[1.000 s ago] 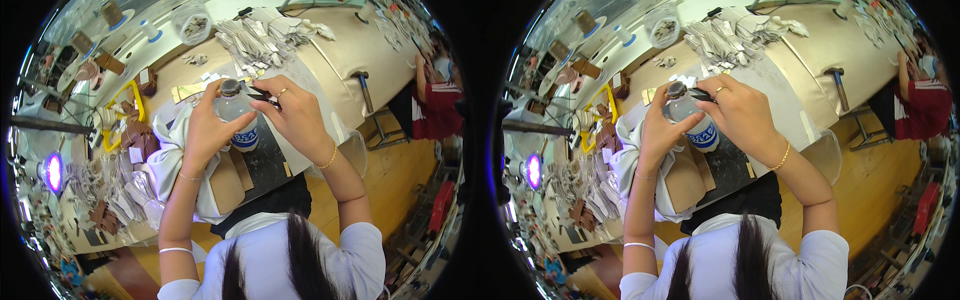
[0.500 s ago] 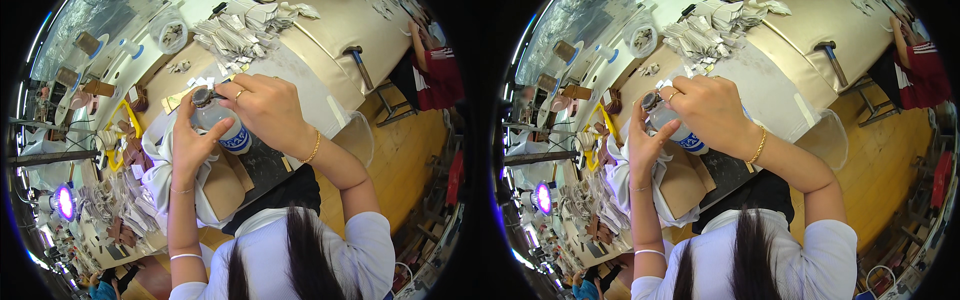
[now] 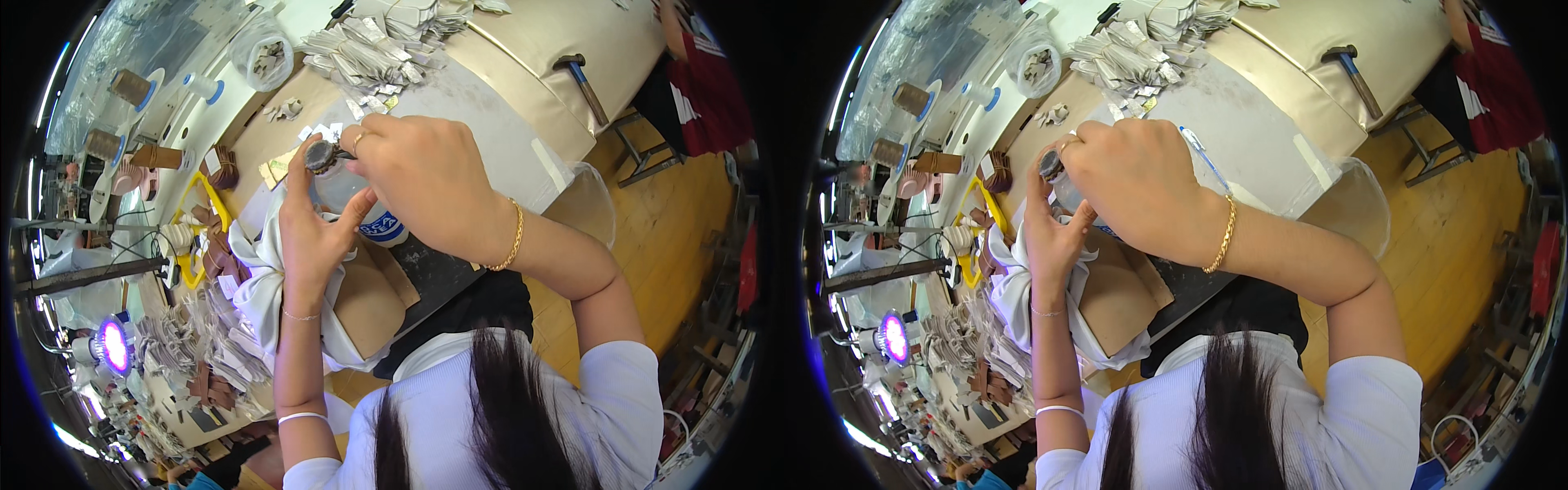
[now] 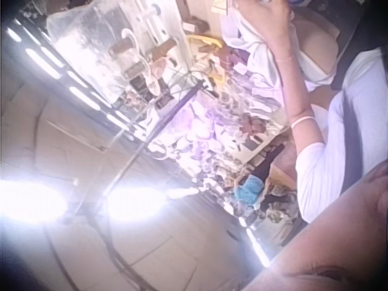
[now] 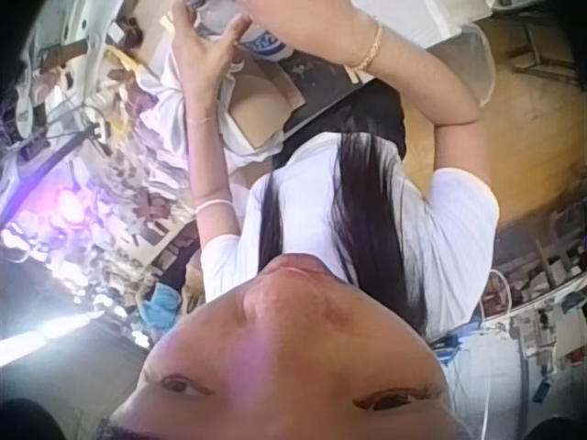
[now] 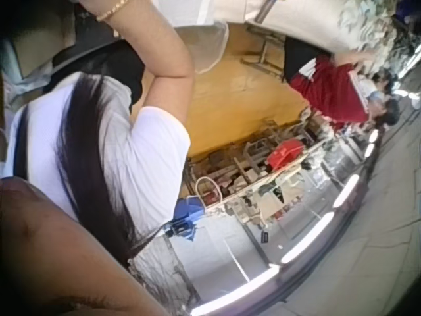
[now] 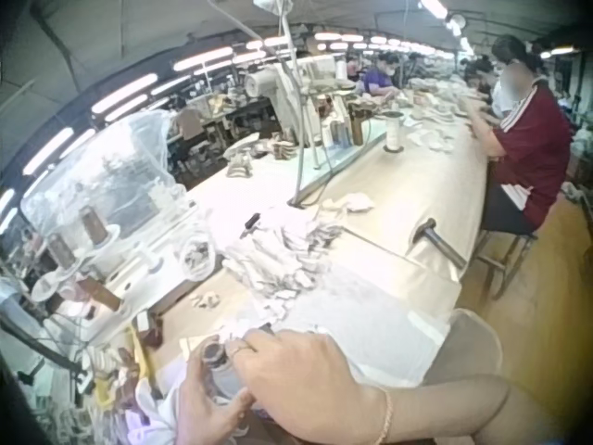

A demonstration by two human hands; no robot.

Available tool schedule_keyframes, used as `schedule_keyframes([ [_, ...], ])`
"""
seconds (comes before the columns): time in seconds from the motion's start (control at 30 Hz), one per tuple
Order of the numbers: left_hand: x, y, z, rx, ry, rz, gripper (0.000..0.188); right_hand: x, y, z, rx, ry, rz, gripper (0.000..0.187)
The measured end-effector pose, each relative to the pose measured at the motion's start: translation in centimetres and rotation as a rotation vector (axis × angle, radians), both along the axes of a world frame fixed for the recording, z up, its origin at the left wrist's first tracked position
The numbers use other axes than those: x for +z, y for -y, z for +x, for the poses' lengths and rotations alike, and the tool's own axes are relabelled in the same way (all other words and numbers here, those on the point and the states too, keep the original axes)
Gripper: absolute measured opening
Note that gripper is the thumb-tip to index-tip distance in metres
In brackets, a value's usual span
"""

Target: The person writes on small white labels with a pen, places them on fabric pieces, and then ties a white cloth around a plastic bottle. The person handles labels, a pen, fabric pieces, and a bottle throughout the sequence.

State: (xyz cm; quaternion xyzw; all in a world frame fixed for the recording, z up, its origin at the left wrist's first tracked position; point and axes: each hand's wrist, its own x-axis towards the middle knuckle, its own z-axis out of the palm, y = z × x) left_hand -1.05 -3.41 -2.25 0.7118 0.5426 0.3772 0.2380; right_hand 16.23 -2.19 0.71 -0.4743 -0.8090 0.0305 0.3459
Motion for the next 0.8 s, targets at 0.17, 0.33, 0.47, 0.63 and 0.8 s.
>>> schedule_keyframes([
  [0.17,0.0,0.2,0.1,0.022,0.025,0.005,0.080,-0.2,-0.6,-0.4,-0.018,-0.106,-0.096,0.015],
  [0.33,0.2,1.0,0.5,0.003,0.064,-0.054,0.078,-1.5,-1.5,0.3,-0.065,-0.208,-0.143,0.018],
  [0.47,0.3,1.3,0.6,0.005,0.193,-0.107,0.078,-1.6,-1.9,2.7,-0.053,-0.428,-0.117,0.022],
  [0.63,0.2,0.8,0.2,-0.023,0.207,-0.138,0.079,-1.0,0.7,2.6,0.107,-0.411,-0.146,0.035],
  [0.8,0.6,0.8,0.5,-0.011,0.234,-0.152,0.076,-1.4,1.4,1.7,0.093,-0.163,-0.059,0.033],
])
